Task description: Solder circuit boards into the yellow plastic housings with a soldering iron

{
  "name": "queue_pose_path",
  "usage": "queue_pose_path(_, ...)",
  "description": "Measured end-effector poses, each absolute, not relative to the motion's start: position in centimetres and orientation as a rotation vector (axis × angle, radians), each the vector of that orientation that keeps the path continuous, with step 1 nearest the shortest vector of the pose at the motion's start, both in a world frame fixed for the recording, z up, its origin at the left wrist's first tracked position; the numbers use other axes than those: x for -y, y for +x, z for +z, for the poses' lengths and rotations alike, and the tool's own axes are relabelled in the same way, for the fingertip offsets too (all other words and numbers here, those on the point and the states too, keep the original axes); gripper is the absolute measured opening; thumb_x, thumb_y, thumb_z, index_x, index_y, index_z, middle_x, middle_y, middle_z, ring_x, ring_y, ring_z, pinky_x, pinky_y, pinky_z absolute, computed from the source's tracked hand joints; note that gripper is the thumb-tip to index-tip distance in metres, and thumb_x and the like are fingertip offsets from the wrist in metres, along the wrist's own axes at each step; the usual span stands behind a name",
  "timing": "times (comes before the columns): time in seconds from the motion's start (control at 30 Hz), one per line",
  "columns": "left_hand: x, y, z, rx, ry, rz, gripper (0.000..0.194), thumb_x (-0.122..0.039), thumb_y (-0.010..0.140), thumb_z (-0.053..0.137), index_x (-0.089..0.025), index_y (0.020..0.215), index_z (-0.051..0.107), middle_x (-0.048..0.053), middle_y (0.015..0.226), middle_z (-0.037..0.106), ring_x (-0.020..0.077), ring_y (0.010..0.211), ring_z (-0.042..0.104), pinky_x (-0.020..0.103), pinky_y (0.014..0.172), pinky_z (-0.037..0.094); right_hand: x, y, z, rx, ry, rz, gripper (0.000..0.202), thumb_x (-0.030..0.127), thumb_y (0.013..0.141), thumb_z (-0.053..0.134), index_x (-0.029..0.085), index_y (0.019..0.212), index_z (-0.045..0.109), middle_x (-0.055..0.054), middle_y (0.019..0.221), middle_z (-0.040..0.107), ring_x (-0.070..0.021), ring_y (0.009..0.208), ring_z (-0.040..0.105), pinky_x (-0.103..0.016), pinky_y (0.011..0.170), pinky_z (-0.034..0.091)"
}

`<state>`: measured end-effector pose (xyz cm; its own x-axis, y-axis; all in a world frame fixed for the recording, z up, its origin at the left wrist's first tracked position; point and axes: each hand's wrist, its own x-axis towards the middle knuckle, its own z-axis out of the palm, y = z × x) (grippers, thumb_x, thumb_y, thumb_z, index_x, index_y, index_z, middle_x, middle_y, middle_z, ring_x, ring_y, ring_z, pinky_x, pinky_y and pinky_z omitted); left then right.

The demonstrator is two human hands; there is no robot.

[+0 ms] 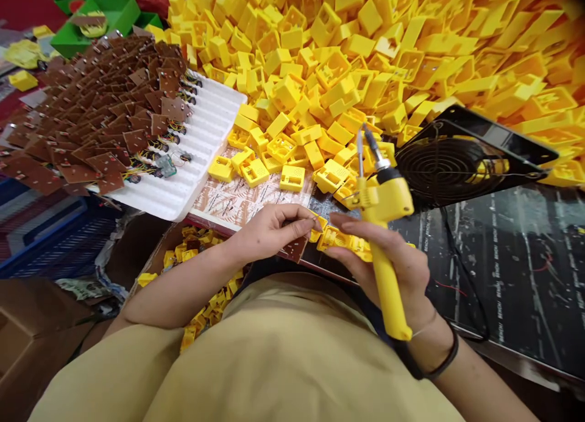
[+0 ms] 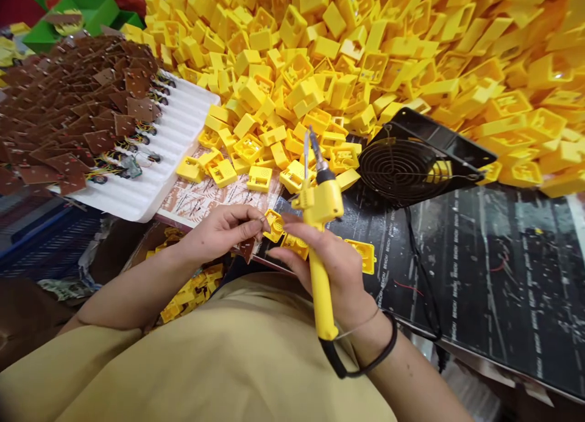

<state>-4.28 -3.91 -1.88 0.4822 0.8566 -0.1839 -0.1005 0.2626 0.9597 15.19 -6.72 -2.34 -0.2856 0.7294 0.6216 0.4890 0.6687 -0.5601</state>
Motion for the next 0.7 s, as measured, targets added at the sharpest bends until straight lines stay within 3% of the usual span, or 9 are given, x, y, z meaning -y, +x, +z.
queue_pose_path(0.1, 4.0, -4.5, -1.6, -0.824, 1.326, 0.651, 0.032, -0.047, 0.088, 0.061, -0.015, 0.084, 0.062, -0.003, 0.059, 0.057, 0.0084, 0.05, 0.055, 0.019, 0.049, 0.045, 6.3, 15.4, -2.1, 1.804, -0.975, 0.664, 0.038, 0.02, 0.083, 0.072, 0.024, 0.116, 0.054, -0.006, 0.114, 0.068, -0.0192, 0.1, 0.068, -0.032, 0.089, 0.059)
queue_pose_path(0.2, 4.4, -4.2, -1.4, -0.834, 1.506, 0.618, 0.024, -0.034, 0.094, 0.052, -0.015, 0.082, 0.062, -0.002, 0.058, 0.058, 0.0089, 0.054, 0.057, 0.019, 0.054, 0.046, 6.1, 15.3, -2.1, 1.725, -0.958, 0.829, 0.038, 0.02, 0.085, 0.069, 0.026, 0.118, 0.051, 0.0, 0.098, 0.07, -0.0154, 0.088, 0.07, -0.029, 0.081, 0.06)
queue_pose_path(0.37, 4.8, -4.2, -1.2, -0.994, 1.748, 0.781, 0.012, -0.021, 0.089, 0.057, -0.016, 0.091, 0.067, 0.0, 0.074, 0.068, 0.0096, 0.067, 0.062, 0.019, 0.065, 0.048, 6.5, 14.6, -1.9, 1.809, -0.991, 0.478, 0.038, 0.013, 0.082, 0.071, 0.024, 0.113, 0.053, 0.003, 0.086, 0.071, -0.0114, 0.076, 0.07, -0.021, 0.076, 0.058)
queue_pose_path(0.47, 5.0, -4.3, -1.6, -1.032, 1.779, 0.878, 0.009, -0.023, 0.087, 0.062, -0.017, 0.09, 0.068, 0.001, 0.08, 0.069, 0.0103, 0.071, 0.063, 0.02, 0.067, 0.049, 6.8, 14.0, -1.7, 1.828, -1.004, 0.304, 0.037, 0.011, 0.08, 0.072, 0.025, 0.109, 0.055, 0.002, 0.087, 0.071, -0.013, 0.074, 0.07, -0.023, 0.072, 0.059)
queue_pose_path(0.7, 3.9, -5.4, -1.6, -1.036, 1.643, 0.87, 0.013, -0.028, 0.082, 0.065, -0.016, 0.077, 0.069, 0.002, 0.074, 0.071, 0.0121, 0.067, 0.064, 0.022, 0.065, 0.05, 6.5, 13.9, -1.7, 1.866, -1.0, 0.268, 0.032, 0.013, 0.079, 0.075, 0.025, 0.103, 0.058, 0.003, 0.085, 0.071, -0.0129, 0.07, 0.069, -0.022, 0.066, 0.058)
